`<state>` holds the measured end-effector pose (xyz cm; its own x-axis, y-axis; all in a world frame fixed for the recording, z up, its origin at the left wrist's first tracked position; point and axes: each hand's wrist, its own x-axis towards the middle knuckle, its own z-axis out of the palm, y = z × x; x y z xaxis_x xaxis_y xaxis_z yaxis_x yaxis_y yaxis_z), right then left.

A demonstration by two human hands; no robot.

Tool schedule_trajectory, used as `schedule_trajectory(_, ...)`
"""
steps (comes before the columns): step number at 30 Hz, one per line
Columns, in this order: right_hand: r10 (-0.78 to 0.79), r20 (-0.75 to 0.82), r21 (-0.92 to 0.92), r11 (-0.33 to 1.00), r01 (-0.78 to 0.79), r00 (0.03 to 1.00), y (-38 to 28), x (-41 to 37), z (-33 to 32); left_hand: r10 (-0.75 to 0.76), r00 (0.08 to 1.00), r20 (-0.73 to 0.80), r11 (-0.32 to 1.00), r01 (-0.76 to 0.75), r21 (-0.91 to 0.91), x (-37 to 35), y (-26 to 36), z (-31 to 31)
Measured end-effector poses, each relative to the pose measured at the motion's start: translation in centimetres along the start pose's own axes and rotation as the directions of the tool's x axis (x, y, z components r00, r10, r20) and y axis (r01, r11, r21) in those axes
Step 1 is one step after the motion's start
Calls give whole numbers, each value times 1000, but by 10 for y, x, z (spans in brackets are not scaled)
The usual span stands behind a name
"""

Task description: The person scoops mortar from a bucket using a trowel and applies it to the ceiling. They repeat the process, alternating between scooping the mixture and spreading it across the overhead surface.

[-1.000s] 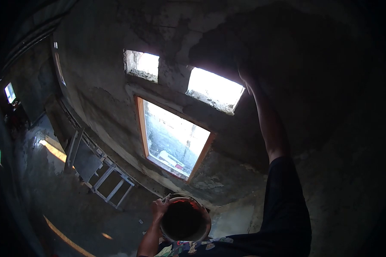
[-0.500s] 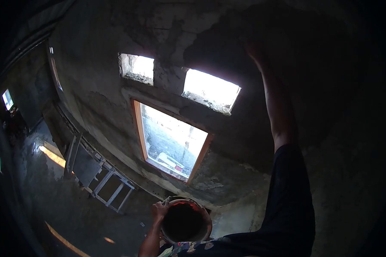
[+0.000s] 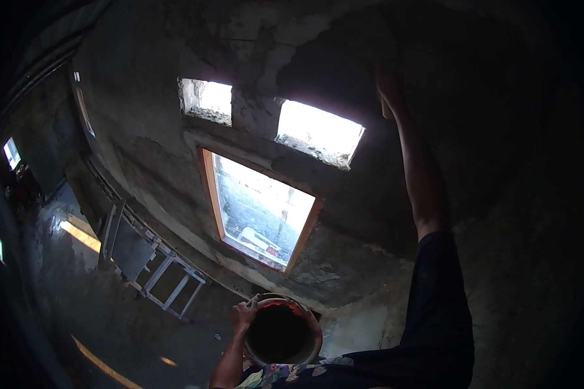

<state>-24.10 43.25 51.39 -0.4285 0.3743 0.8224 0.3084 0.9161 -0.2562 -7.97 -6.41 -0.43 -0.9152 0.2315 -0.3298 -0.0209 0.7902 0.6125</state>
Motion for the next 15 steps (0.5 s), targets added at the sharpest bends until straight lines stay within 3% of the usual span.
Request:
schedule_trajectory(1, 2, 2, 2, 1000, -2, 1000, 16, 18, 27, 9, 1000, -6, 1000, -9, -5, 1, -1, 1)
schedule_trajectory(3, -227, -32, -150, 964, 220, 973, 50, 49, 98, -3, 1000, -3, 1000, 3, -7, 0, 0, 0)
schedule_trajectory(6, -160, 30, -33, 986, 161, 987, 63, 4, 125, -16, 1000, 0, 1000, 16, -3, -4, 6, -6)
schedule_trajectory(11, -75, 158, 188, 981, 45, 985, 18, -113, 122, -9, 1000, -30, 1000, 8, -28, -4, 4, -4)
schedule_trajectory(13, -125, -48, 1, 992, 125, 991, -6, -142, 102, -4, 999, -36, 1000, 5, 5, -1, 0, 0)
schedule_trajectory(14, -127, -50, -4, 992, 127, 991, 0, -135, 107, 0, 999, -34, 1000, 1, 2, -1, 2, -1)
schedule_trajectory(15, -312, -43, 65, 947, 314, 949, 14, -122, 118, 3, 1000, -25, 1000, -4, -27, -2, 5, -4)
